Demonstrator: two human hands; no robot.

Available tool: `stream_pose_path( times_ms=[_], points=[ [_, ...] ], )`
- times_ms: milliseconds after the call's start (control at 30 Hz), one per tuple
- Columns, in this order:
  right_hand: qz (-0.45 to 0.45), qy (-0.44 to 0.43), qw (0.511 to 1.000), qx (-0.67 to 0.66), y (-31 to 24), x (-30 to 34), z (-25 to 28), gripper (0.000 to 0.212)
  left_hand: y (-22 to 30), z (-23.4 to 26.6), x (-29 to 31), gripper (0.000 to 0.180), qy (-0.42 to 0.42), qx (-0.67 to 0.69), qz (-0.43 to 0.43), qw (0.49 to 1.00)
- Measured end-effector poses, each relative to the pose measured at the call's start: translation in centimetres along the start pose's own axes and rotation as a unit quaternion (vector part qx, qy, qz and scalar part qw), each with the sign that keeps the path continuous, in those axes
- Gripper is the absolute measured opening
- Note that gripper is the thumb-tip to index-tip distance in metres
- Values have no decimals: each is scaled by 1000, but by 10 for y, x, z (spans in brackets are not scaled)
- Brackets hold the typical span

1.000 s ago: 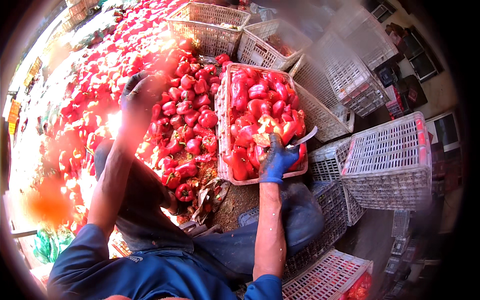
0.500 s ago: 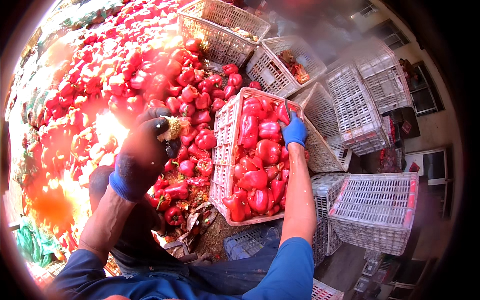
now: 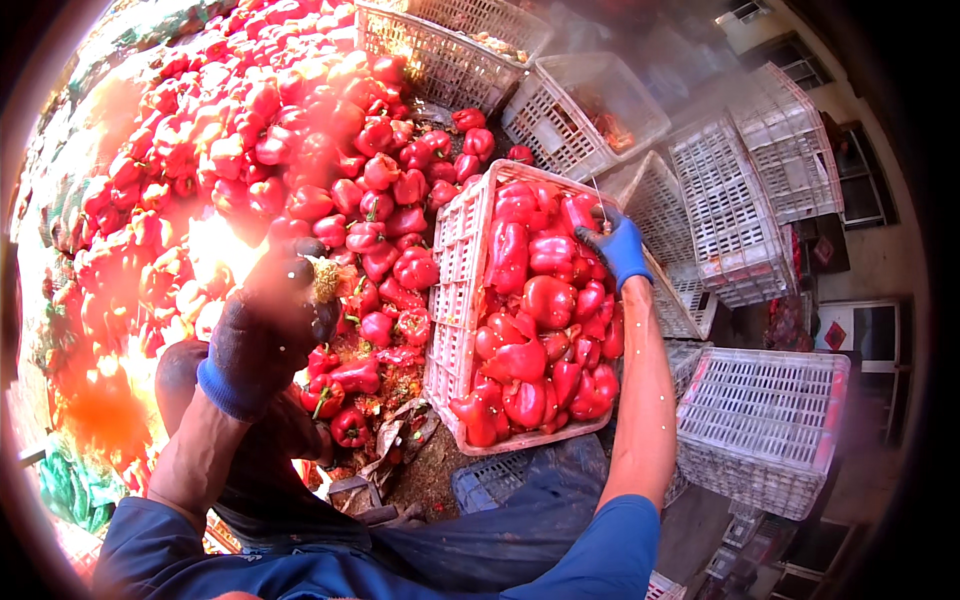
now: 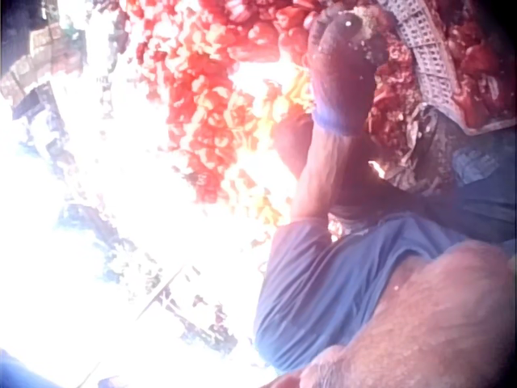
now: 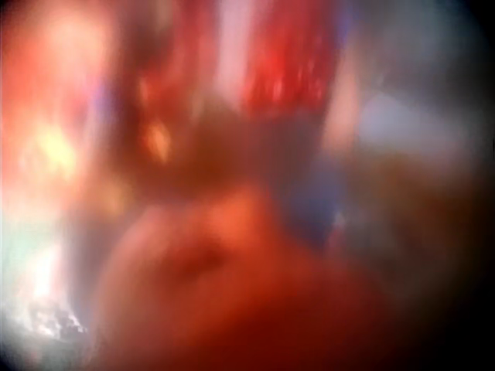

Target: The person cores red bell peppers using a curved knife. They remove the internal seeds and stems from each pepper and place the processed vegetables into a plastic crate.

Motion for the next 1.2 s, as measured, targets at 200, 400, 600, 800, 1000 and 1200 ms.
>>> stream_pose_path(
  times_ms=[200, 400, 600, 800, 1000, 1200],
  points=[
    [-15, 114, 993, 36, -1, -49, -68, 25, 11, -18, -8, 25, 109, 210, 221, 946],
    [-168, -29, 982, -82, -11, -65, -68, 14, 6, -5, -11, 26, 111, 125, 188, 968],
    [-241, -96, 943, -207, -29, -52, -69, 14, 27, -27, 0, 26, 138, 149, 182, 962],
    [-144, 2, 963, -230, 77, -79, -93, 19, -14, -9, -9, 24, 56, 84, 145, 984],
    [-55, 64, 986, -143, 70, -55, -75, 21, 29, -25, -17, 29, 68, 239, 160, 955],
    [-84, 146, 949, -265, -50, -23, -46, 18, 84, -1, 31, 48, 0, 195, 28, 980]
  ],
)
Point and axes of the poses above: each hand's wrist, its own x-axis away from the middle knuckle, its own z-axis out of the back of the hand, y = z × x, the point moved 1 cm from there along -x, towards the middle knuckle, and after that the axes turned 5 degrees about y, right-handed, at the moved point
